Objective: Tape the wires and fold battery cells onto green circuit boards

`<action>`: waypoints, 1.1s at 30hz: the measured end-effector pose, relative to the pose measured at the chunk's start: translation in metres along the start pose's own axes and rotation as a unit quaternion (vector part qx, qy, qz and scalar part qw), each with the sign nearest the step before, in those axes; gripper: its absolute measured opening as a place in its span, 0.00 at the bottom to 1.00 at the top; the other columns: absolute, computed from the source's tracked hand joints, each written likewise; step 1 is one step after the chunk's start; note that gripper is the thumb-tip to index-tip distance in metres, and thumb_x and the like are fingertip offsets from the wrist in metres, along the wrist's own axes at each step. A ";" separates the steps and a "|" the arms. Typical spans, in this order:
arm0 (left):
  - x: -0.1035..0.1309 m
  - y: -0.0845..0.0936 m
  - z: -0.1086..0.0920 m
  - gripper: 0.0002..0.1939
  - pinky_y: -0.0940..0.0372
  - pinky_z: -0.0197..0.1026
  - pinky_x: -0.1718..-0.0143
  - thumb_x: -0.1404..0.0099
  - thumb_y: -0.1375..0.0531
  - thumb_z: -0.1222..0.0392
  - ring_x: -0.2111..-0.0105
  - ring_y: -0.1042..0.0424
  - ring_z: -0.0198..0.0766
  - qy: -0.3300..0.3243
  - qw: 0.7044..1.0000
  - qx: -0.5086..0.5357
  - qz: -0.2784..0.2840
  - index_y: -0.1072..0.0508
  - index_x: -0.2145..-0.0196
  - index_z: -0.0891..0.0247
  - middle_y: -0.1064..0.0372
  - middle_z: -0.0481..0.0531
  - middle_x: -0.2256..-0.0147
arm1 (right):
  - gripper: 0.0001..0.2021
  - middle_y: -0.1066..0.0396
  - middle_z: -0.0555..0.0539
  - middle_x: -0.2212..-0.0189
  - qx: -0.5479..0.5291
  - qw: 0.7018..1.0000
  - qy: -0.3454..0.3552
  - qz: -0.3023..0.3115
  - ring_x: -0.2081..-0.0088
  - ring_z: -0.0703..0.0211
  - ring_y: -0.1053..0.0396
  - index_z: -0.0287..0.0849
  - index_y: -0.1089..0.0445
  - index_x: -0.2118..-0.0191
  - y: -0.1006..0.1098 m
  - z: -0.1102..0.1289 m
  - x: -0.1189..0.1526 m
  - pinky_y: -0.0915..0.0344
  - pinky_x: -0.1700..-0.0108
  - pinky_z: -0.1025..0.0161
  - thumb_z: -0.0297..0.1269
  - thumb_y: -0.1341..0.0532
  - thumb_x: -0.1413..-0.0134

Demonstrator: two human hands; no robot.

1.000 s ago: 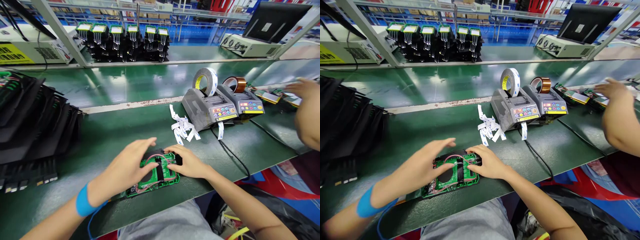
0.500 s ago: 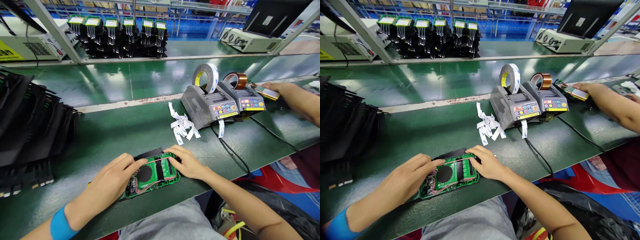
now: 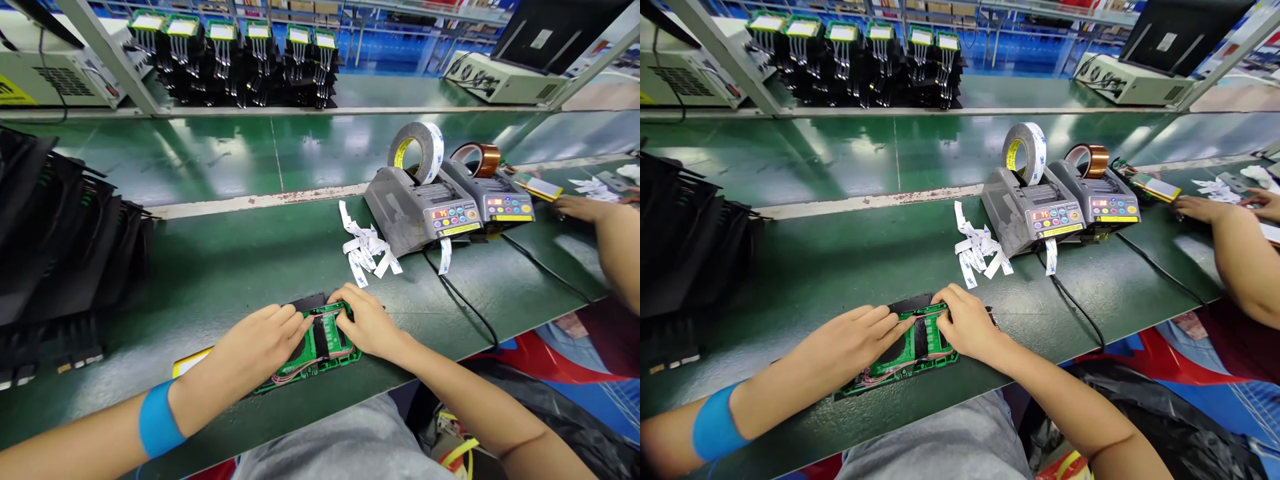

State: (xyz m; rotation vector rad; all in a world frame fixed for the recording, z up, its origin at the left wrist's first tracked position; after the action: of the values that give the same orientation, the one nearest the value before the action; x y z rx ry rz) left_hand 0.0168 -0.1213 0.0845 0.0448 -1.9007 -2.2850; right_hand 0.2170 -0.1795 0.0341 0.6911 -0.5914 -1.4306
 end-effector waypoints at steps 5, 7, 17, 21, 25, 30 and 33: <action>-0.003 -0.002 0.001 0.21 0.48 0.43 0.72 0.36 0.45 0.70 0.70 0.37 0.41 0.021 0.999 0.021 0.024 0.32 0.46 0.63 0.35 0.50 0.71 | 0.12 0.34 0.49 0.65 0.004 1.000 -0.002 0.005 0.62 0.58 0.34 0.43 0.35 0.62 0.000 0.000 0.002 0.37 0.59 0.61 0.22 0.47 0.49; -0.003 -0.002 0.003 0.24 0.48 0.43 0.71 0.37 0.43 0.68 0.69 0.37 0.41 0.030 0.998 0.040 0.039 0.34 0.43 0.60 0.35 0.50 0.70 | 0.11 0.34 0.49 0.65 0.010 1.000 -0.003 0.007 0.62 0.58 0.33 0.43 0.35 0.62 0.000 0.000 0.002 0.37 0.59 0.61 0.22 0.47 0.49; 0.002 -0.008 0.006 0.28 0.49 0.43 0.70 0.36 0.47 0.69 0.69 0.38 0.41 0.061 0.994 0.068 0.058 0.39 0.40 0.52 0.38 0.50 0.70 | 0.12 0.30 0.45 0.58 0.074 0.991 0.107 -0.010 0.57 0.54 0.35 0.42 0.33 0.55 0.010 0.000 0.002 0.36 0.54 0.55 0.26 0.46 0.44; 0.003 -0.008 0.006 0.28 0.49 0.42 0.70 0.37 0.47 0.70 0.69 0.38 0.42 0.070 0.993 0.062 0.066 0.38 0.41 0.50 0.38 0.50 0.70 | 0.10 0.33 0.45 0.50 0.130 0.966 0.224 0.004 0.51 0.51 0.38 0.44 0.30 0.53 0.019 0.002 0.007 0.39 0.49 0.53 0.35 0.45 0.37; 0.001 -0.006 0.007 0.29 0.48 0.42 0.70 0.37 0.46 0.70 0.70 0.38 0.41 0.059 0.994 0.061 0.074 0.39 0.40 0.51 0.38 0.50 0.71 | 0.14 0.35 0.46 0.46 0.204 0.943 0.254 0.066 0.49 0.50 0.40 0.46 0.31 0.49 0.026 0.005 0.006 0.40 0.50 0.52 0.43 0.46 0.35; 0.001 -0.003 0.010 0.26 0.47 0.42 0.70 0.35 0.48 0.71 0.71 0.39 0.39 0.051 0.995 0.064 0.062 0.36 0.42 0.55 0.37 0.49 0.71 | 0.17 0.34 0.47 0.45 0.259 0.919 0.271 0.120 0.50 0.50 0.40 0.44 0.34 0.45 0.032 0.009 0.001 0.41 0.50 0.51 0.44 0.46 0.35; 0.004 -0.003 0.011 0.23 0.47 0.42 0.69 0.35 0.49 0.72 0.71 0.39 0.39 0.054 0.995 0.063 0.048 0.33 0.44 0.57 0.38 0.49 0.72 | 0.17 0.34 0.47 0.45 0.261 0.915 0.277 0.135 0.51 0.50 0.39 0.43 0.34 0.46 0.032 0.010 0.000 0.41 0.51 0.52 0.44 0.46 0.36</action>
State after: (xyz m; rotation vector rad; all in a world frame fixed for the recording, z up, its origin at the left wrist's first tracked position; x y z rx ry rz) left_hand 0.0115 -0.1107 0.0841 0.0896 -1.9453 -2.0571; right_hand 0.2317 -0.1796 0.0641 1.3267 -0.5882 -0.7555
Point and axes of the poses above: each hand's wrist, its own x-axis away from the middle knuckle, its own y-axis out of the back of the hand, z = x × y, the point moved 1 cm from there along -x, towards the middle knuckle
